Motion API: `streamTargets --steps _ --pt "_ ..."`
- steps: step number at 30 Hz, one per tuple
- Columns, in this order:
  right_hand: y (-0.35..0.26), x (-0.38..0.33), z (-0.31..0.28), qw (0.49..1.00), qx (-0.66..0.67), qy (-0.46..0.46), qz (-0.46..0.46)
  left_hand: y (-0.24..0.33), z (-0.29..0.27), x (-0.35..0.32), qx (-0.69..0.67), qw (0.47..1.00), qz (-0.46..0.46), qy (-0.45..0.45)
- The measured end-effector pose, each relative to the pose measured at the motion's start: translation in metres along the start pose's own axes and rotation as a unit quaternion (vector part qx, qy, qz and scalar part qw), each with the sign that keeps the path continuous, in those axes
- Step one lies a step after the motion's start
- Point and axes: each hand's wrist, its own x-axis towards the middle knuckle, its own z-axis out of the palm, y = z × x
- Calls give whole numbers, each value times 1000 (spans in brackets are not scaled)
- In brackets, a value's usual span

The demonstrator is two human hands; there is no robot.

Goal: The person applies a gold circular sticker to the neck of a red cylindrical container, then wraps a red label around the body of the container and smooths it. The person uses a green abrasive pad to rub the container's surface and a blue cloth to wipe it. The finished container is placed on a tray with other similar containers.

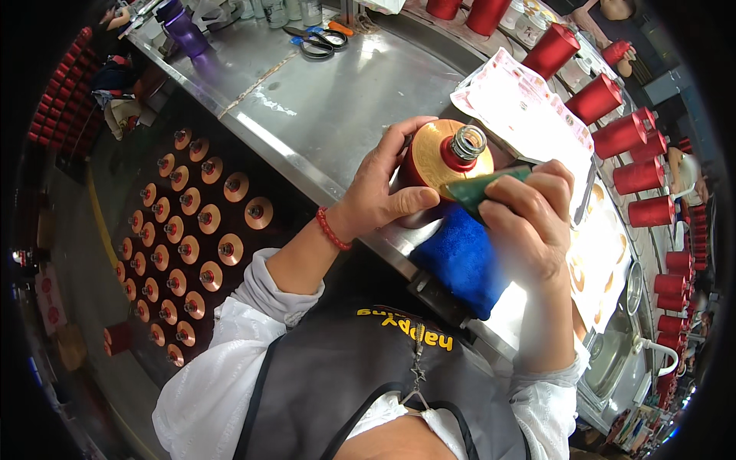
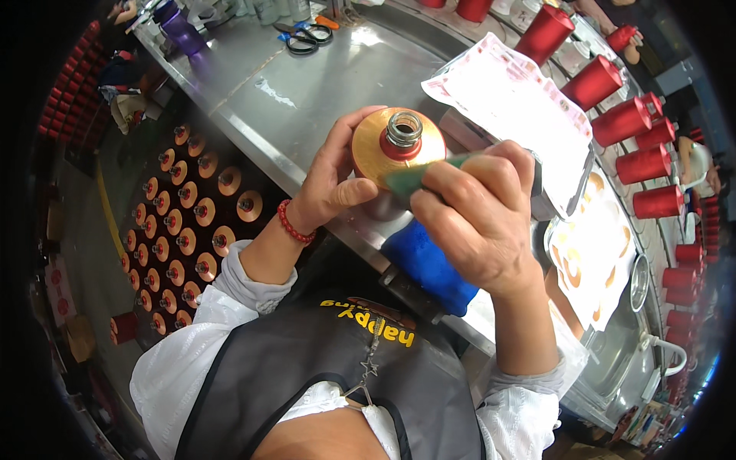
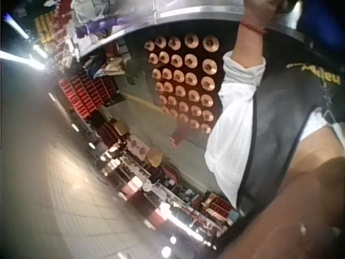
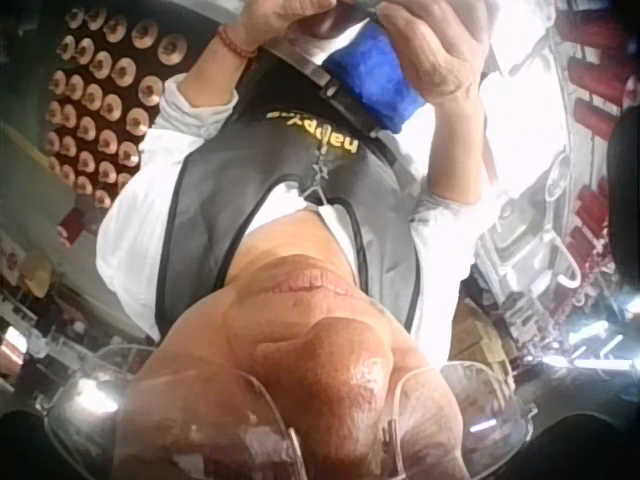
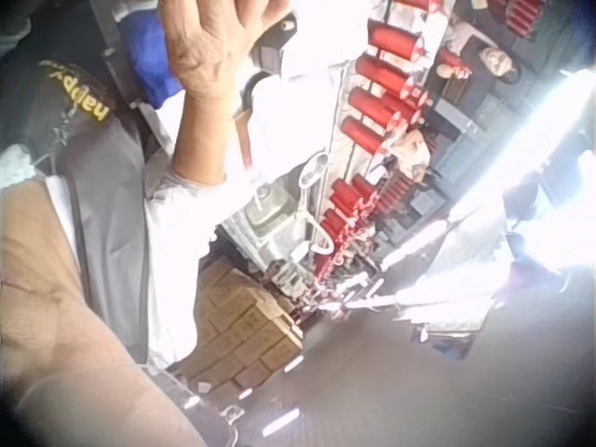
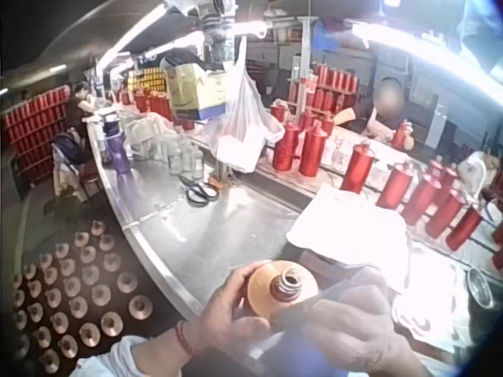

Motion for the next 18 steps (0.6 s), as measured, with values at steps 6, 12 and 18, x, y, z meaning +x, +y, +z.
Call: streamTargets --steps 6,12,18 --pt "2 6 -1 997 66 -47 4 2 -12 4 -9 998 -49 -40" --pt "3 1 0 995 92 -26 42 5 -17 9 -4 997 -49 -61" --pt "7 -31 -14 892 257 54 369 23 -1 16 -10 999 -53 -8"
